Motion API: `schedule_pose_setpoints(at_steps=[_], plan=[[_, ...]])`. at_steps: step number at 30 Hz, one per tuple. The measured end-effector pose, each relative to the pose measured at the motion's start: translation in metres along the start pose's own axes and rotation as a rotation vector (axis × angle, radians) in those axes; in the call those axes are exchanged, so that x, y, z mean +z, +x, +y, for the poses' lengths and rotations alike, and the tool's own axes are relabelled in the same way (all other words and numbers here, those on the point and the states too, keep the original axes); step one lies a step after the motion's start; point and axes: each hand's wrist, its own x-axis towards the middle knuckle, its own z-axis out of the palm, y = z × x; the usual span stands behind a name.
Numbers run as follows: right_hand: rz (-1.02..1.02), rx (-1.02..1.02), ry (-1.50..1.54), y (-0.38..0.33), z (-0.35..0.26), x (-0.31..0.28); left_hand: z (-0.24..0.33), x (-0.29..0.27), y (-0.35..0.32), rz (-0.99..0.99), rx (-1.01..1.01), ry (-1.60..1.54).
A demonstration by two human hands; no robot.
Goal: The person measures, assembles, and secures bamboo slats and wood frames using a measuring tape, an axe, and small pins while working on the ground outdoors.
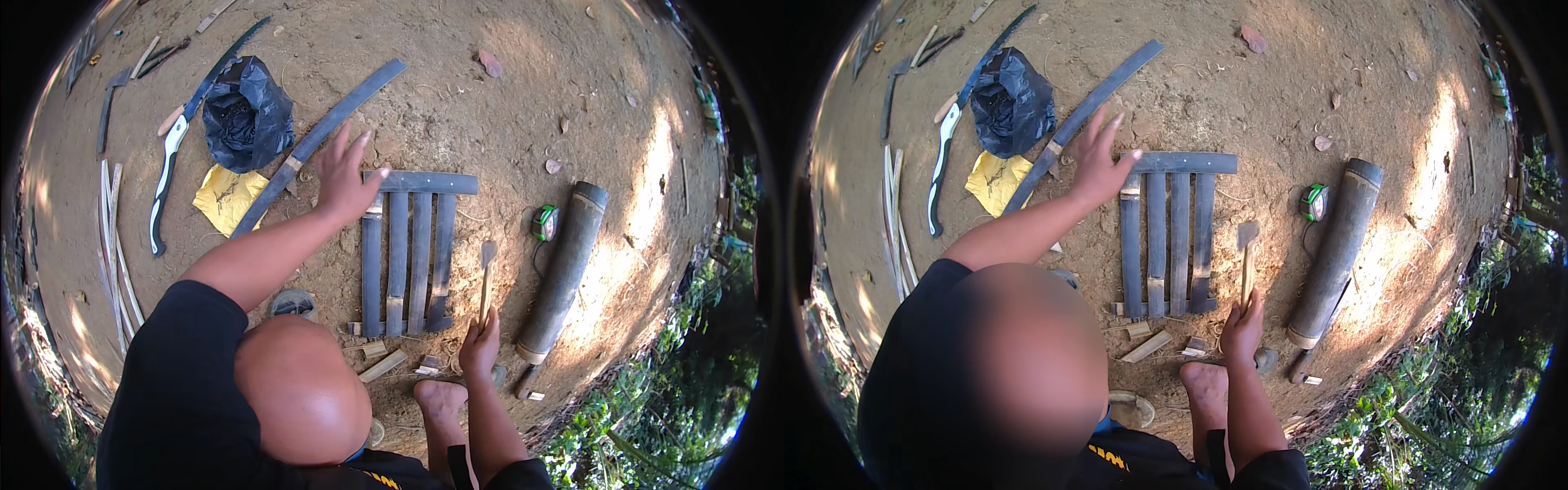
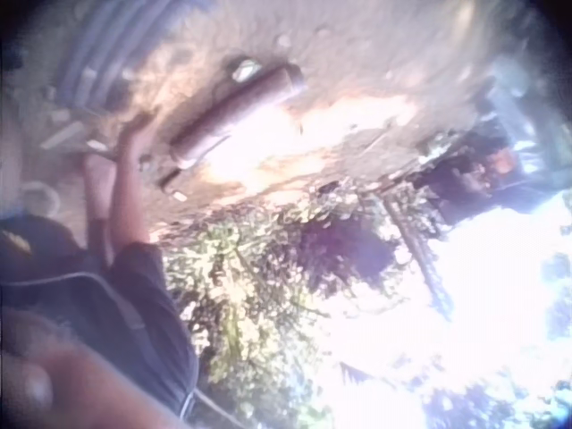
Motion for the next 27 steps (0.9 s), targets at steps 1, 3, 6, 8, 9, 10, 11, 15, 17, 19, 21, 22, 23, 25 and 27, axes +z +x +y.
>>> schedule_pose_setpoints(at_steps=[1, 3, 6, 8, 9, 10, 11, 15, 17, 19, 21, 22, 23, 25, 27], plan=[[-0.023, 0.056, 0.039, 0.013, -0.002, 0.000, -0.019, 0.000, -0.023, 0.051, -0.032, -0.076], [-0.001, 0.075, 0.034, 0.031, 0.005, 0.002, -0.032, 0.004, -0.066, -0.015, -0.185, -0.226], [-0.006, 0.202, -0.028, 0.042, 0.018, 0.008, -0.025, 0.014, -0.109, -0.224, -0.321, -0.224], [-0.003, 0.251, -0.197, 0.040, 0.019, 0.013, -0.026, 0.020, -0.118, -0.276, -0.330, -0.205], [-0.020, 0.199, -0.228, 0.040, 0.011, 0.012, -0.028, 0.020, -0.116, -0.276, -0.334, -0.222], [-0.030, 0.083, -0.231, 0.037, 0.002, 0.013, -0.030, 0.020, -0.114, -0.276, -0.340, -0.240], [-0.106, 0.012, -0.150, 0.035, -0.009, 0.014, -0.026, 0.019, -0.113, -0.297, -0.350, -0.237], [-0.343, 0.048, 0.207, 0.036, -0.062, 0.029, -0.037, 0.012, -0.120, -0.378, -0.381, -0.425], [-0.308, 0.152, 0.313, 0.036, -0.057, 0.048, -0.054, 0.007, -0.126, -0.391, -0.393, -0.568], [-0.335, 0.234, 0.277, 0.046, -0.056, 0.048, -0.050, -0.023, -0.140, -0.382, -0.480, -0.668], [-0.424, 0.214, 0.267, 0.056, -0.070, 0.035, -0.066, -0.043, -0.164, -0.317, -0.540, -0.661], [-0.453, 0.259, 0.384, 0.052, -0.069, 0.035, -0.073, -0.052, -0.177, -0.286, -0.565, -0.658], [-0.467, 0.293, 0.506, 0.053, -0.067, 0.038, -0.081, -0.054, -0.187, -0.281, -0.564, -0.662], [-0.388, 0.272, 0.484, 0.054, -0.077, 0.038, -0.092, -0.053, -0.205, -0.341, -0.484, -0.634], [-0.294, 0.222, 0.392, 0.050, -0.099, 0.014, -0.089, -0.066, -0.216, -0.419, -0.419, -0.650]])
